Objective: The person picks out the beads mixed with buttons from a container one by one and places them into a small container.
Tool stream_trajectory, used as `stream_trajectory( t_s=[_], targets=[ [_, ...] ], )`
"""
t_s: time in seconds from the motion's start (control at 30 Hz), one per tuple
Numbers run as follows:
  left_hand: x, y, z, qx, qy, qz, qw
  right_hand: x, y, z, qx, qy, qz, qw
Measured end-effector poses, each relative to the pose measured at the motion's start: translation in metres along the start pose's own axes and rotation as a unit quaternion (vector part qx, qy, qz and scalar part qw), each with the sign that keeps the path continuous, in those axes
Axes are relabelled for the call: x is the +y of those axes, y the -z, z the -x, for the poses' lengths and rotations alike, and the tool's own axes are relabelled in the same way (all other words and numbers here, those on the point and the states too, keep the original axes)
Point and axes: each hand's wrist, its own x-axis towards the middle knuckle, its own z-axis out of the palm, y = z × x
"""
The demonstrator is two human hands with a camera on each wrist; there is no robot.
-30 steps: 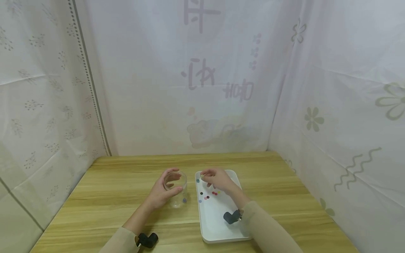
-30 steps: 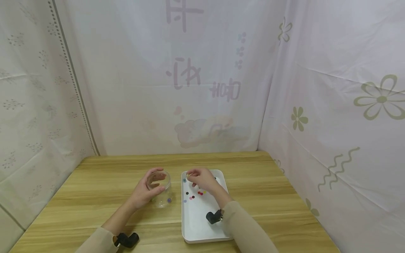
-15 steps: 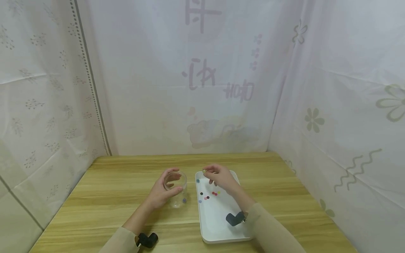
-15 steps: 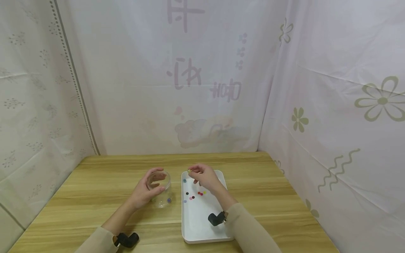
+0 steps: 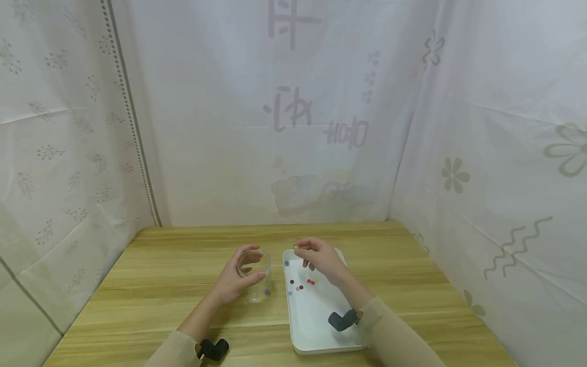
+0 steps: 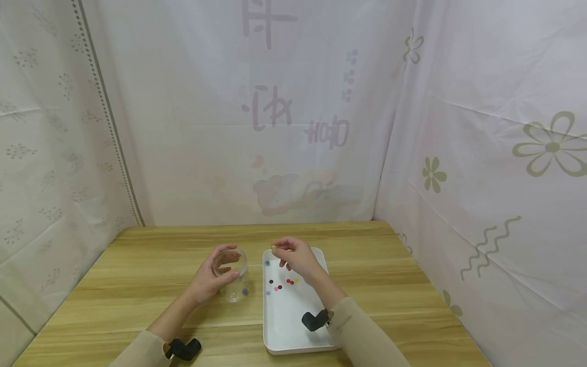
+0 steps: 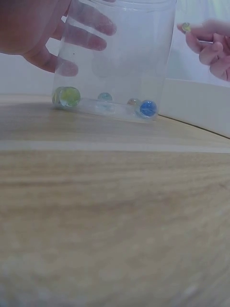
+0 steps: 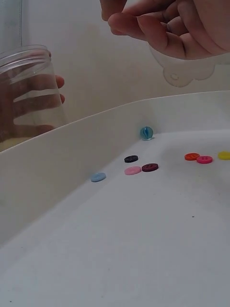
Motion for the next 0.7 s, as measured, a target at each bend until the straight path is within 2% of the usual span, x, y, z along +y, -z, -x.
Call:
stream_trajectory(
  t_s=[0.7],
  targets=[
    [0.000,0.001,0.001,0.001,0.016,0.001,0.9999,-0.031,-0.008,0.006,-0.031,0.035,-0.025,0.9986]
  ],
)
